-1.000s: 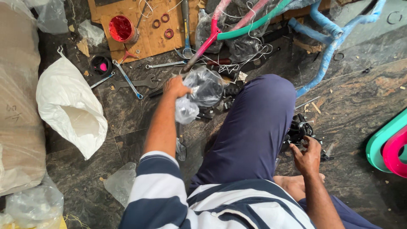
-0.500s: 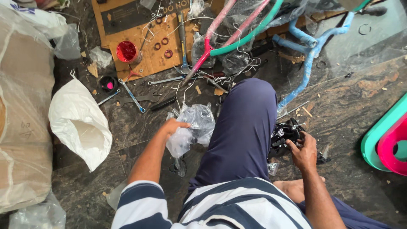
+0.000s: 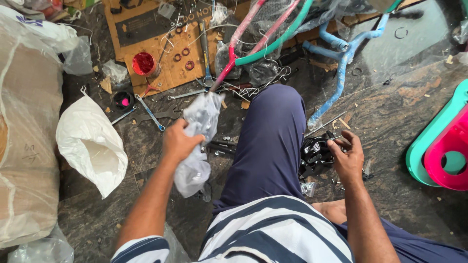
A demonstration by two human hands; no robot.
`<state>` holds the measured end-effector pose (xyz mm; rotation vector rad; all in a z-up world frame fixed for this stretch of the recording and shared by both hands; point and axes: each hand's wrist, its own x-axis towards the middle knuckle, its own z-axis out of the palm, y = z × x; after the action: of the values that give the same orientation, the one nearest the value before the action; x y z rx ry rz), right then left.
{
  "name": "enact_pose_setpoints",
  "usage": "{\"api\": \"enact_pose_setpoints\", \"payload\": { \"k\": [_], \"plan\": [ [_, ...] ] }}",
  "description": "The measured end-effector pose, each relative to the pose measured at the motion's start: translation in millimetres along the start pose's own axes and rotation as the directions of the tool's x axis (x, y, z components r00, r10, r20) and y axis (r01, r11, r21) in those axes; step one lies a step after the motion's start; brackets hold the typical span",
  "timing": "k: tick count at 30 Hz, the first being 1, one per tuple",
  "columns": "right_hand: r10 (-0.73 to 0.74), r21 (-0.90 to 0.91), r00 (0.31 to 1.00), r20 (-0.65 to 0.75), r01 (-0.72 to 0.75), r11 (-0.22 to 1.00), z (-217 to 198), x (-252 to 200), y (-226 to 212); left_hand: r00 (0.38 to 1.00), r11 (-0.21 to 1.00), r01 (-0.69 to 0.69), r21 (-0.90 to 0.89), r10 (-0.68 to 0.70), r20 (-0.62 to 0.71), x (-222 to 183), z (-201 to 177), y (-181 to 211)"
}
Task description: The person assembles and repairs plastic bicycle components using a screwdriver, handling various parts including a pink chain guard and decorative covers while working with a set of small bolts and brackets.
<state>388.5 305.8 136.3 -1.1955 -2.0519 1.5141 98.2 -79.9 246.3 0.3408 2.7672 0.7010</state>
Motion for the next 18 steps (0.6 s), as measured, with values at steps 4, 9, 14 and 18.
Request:
{"api": "enact_pose_setpoints", "payload": {
  "k": [4,9,14,18],
  "plan": [
    [-0.096,0.321,0.993,0.063,0.070,0.945,3,-11,-55,0.958,0.883,-0.286,-0.371,0.274,-0.087,-19,-79,80],
    [-0.213,0.608,0.959,0.184,0.059,0.792,-5,-31,-132,0.870,0.525,-0.215,-0.823,0.487,0.084,-39,-75,156],
    [-0.385,0.962,0.883,0.268,-0.223,0.158,-24,-40,-146,0.634,0.435,-0.117,-0.893,0.724,0.269,-53,20,218],
    [-0.035,0.968,0.986,0.161,-0.150,0.202,-50,-34,-112,0.567,0.505,0.094,-0.858,0.681,0.463,-53,83,241]
  ]
}}
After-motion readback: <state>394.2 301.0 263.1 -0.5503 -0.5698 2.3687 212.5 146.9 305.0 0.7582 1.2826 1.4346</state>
